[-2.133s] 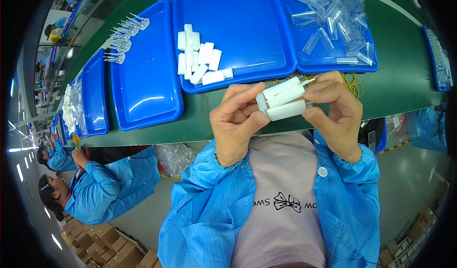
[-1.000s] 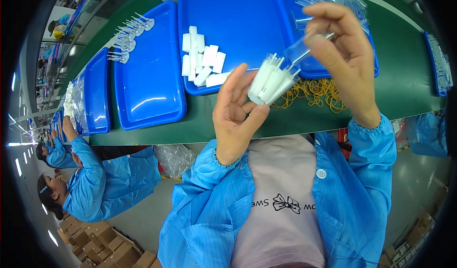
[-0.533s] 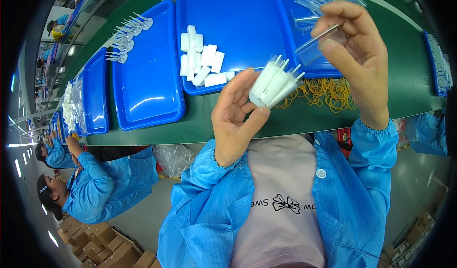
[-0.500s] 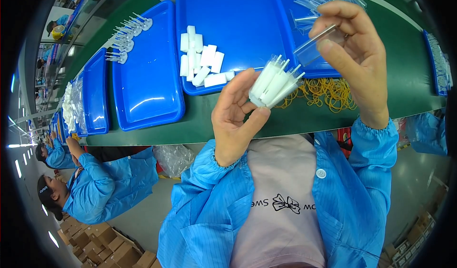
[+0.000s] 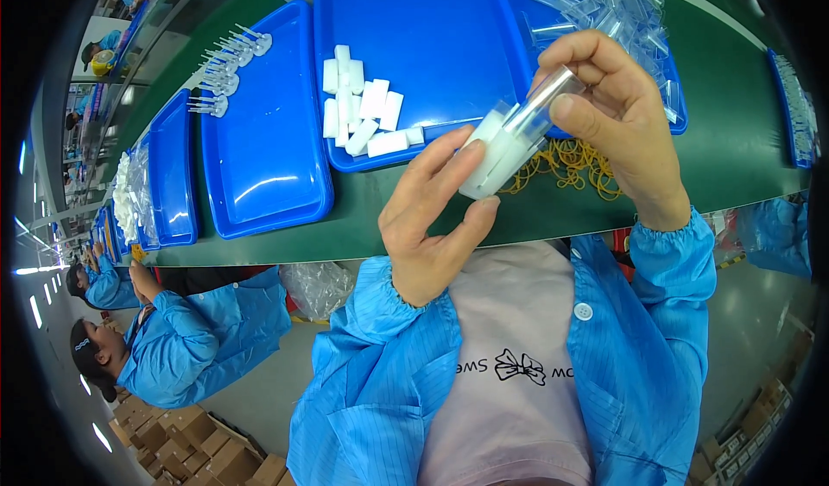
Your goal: The person assembles white plastic components into a cylindrical holder by hand, then secures the assembly with a rubber band.
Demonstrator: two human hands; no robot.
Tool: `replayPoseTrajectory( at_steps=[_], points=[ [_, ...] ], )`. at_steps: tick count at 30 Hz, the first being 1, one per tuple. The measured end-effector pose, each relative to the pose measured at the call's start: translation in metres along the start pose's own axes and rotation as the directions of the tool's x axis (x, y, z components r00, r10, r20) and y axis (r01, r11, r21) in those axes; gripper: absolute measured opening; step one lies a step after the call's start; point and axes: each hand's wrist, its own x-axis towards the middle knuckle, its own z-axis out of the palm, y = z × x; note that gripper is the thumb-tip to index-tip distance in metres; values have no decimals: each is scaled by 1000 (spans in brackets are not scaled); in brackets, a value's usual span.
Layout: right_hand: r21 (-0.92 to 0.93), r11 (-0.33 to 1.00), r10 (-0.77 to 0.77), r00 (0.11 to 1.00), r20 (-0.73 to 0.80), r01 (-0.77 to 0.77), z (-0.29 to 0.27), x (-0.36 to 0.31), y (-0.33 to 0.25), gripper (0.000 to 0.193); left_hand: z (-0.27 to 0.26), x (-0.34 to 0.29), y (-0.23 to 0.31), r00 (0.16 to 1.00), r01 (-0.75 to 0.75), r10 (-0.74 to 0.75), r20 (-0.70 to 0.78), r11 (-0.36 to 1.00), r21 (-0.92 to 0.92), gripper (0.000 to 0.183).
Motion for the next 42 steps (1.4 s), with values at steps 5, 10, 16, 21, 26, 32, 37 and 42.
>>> replayPoseTrajectory(
  at_steps=[5, 10, 16, 21, 26, 32, 37, 42],
  points=[
    [-66, 993, -94, 995, 35, 96, -6, -2, 0, 31, -2, 2, 3, 999, -42, 40, 21, 991, 125, 49],
    [-278, 941, -170, 980, 104, 193, -12, -4, -6, 42, 1, 3, -2, 989, 119, -113, 94, 991, -57, 50],
    [-168, 972, -166, 986, 9, 165, -8, -4, -6, 31, 16, 7, 12, 982, 94, -118, -145, 983, -159, 42],
    [-49, 991, -123, 992, -25, 122, -3, -9, 0, 31, 13, 12, 7, 989, -77, 87, -117, 993, 87, 42],
    [-6, 994, -111, 993, -52, 111, 0, -13, 2, 33, 10, 17, 9, 988, -91, 108, -114, 985, 148, 36],
    [10, 996, -90, 990, -104, 92, 5, -16, 2, 34, 8, 22, 13, 993, -54, 67, -93, 989, 138, 29],
    [-62, 986, -159, 982, -100, 153, 7, -17, -2, 33, 7, 21, 4, 994, -36, 45, -100, 995, 89, 42],
    [-279, 948, -190, 975, -112, 152, 0, -18, -5, 25, 6, 24, 3, 996, 26, -25, -80, 1000, 10, 61]
  ],
)
